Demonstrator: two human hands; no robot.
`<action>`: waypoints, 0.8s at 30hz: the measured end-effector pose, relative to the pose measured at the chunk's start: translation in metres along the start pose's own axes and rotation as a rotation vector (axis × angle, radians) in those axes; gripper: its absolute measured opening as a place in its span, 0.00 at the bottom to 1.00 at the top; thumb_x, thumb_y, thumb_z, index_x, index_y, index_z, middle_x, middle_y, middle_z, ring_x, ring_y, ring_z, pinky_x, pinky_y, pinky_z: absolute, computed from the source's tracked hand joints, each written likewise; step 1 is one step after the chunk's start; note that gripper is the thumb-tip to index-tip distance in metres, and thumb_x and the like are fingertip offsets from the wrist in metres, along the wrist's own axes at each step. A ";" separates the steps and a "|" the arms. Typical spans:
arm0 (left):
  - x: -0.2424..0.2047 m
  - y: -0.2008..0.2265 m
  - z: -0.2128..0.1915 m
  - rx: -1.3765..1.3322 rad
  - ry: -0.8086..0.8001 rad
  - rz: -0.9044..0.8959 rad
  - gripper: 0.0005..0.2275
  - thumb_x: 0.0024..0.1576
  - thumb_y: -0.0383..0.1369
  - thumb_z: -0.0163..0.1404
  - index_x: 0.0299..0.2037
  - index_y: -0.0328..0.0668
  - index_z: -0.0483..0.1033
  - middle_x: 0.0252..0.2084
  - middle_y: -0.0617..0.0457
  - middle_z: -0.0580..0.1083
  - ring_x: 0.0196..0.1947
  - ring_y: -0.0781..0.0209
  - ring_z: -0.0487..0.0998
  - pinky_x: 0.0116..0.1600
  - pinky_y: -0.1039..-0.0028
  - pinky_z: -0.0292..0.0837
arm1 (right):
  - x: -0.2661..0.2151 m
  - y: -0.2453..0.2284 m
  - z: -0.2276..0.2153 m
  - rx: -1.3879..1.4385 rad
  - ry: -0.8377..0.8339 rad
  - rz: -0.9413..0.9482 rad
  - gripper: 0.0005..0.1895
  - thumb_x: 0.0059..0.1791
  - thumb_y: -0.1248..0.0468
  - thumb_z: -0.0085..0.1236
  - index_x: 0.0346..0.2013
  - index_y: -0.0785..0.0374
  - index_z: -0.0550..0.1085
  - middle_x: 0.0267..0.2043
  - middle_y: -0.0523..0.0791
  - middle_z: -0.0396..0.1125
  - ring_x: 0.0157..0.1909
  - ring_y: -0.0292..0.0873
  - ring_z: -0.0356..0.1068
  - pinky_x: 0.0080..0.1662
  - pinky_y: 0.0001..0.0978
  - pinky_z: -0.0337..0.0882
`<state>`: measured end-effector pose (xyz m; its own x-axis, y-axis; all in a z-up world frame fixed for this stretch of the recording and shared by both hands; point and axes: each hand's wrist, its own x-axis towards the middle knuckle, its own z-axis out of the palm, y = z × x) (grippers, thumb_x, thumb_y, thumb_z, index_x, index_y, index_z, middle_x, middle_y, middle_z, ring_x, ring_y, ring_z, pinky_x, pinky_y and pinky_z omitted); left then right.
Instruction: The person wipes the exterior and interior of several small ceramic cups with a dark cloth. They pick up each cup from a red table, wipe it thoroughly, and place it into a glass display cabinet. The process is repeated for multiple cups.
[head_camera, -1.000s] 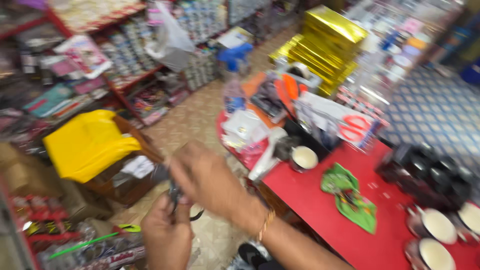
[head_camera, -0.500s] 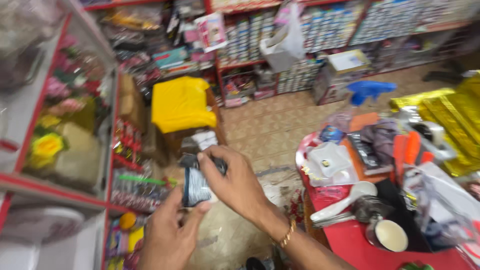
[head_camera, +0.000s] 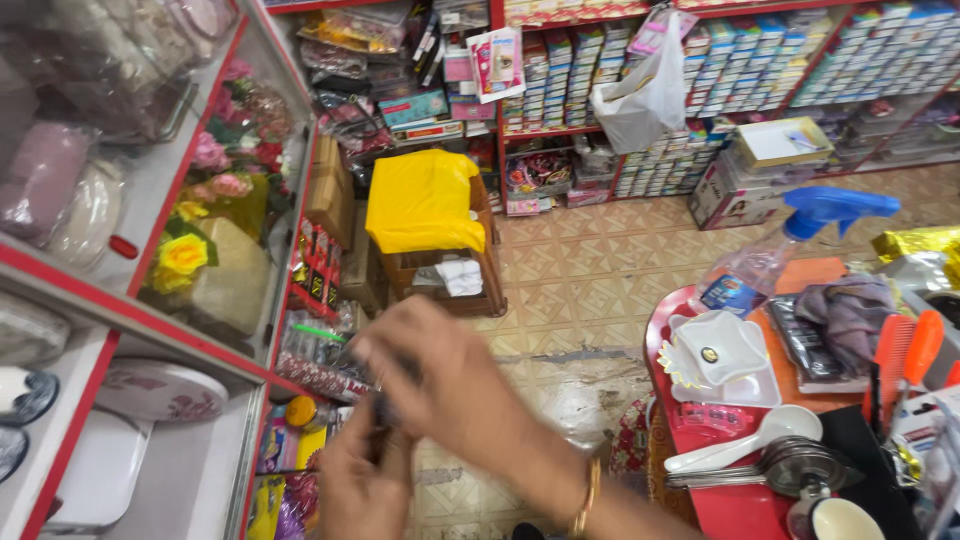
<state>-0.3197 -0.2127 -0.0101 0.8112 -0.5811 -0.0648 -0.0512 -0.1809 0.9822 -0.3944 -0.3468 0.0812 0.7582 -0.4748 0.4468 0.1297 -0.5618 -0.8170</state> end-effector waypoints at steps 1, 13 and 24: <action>0.002 -0.005 -0.008 -0.024 0.013 0.009 0.09 0.59 0.26 0.54 0.48 0.32 0.78 0.27 0.51 0.76 0.25 0.66 0.69 0.31 0.73 0.63 | 0.002 0.000 0.005 0.043 0.013 0.043 0.13 0.55 0.58 0.54 0.42 0.65 0.78 0.39 0.46 0.73 0.41 0.39 0.74 0.43 0.29 0.73; -0.029 0.019 -0.022 0.012 -0.035 0.047 0.16 0.55 0.26 0.56 0.55 0.39 0.77 0.26 0.58 0.77 0.20 0.73 0.72 0.27 0.80 0.67 | -0.003 0.001 -0.004 0.115 -0.139 0.184 0.15 0.57 0.57 0.49 0.42 0.65 0.77 0.35 0.46 0.72 0.39 0.36 0.68 0.41 0.32 0.71; -0.045 0.042 0.016 -0.534 0.157 -0.026 0.09 0.61 0.29 0.53 0.49 0.36 0.77 0.31 0.54 0.77 0.17 0.73 0.64 0.20 0.81 0.60 | -0.041 -0.007 0.030 0.443 0.353 0.214 0.15 0.60 0.57 0.45 0.48 0.65 0.74 0.42 0.44 0.70 0.45 0.35 0.69 0.48 0.29 0.71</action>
<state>-0.3673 -0.2070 0.0308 0.8876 -0.4490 -0.1032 0.2391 0.2575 0.9362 -0.4072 -0.3029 0.0574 0.5490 -0.7846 0.2880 0.3089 -0.1297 -0.9422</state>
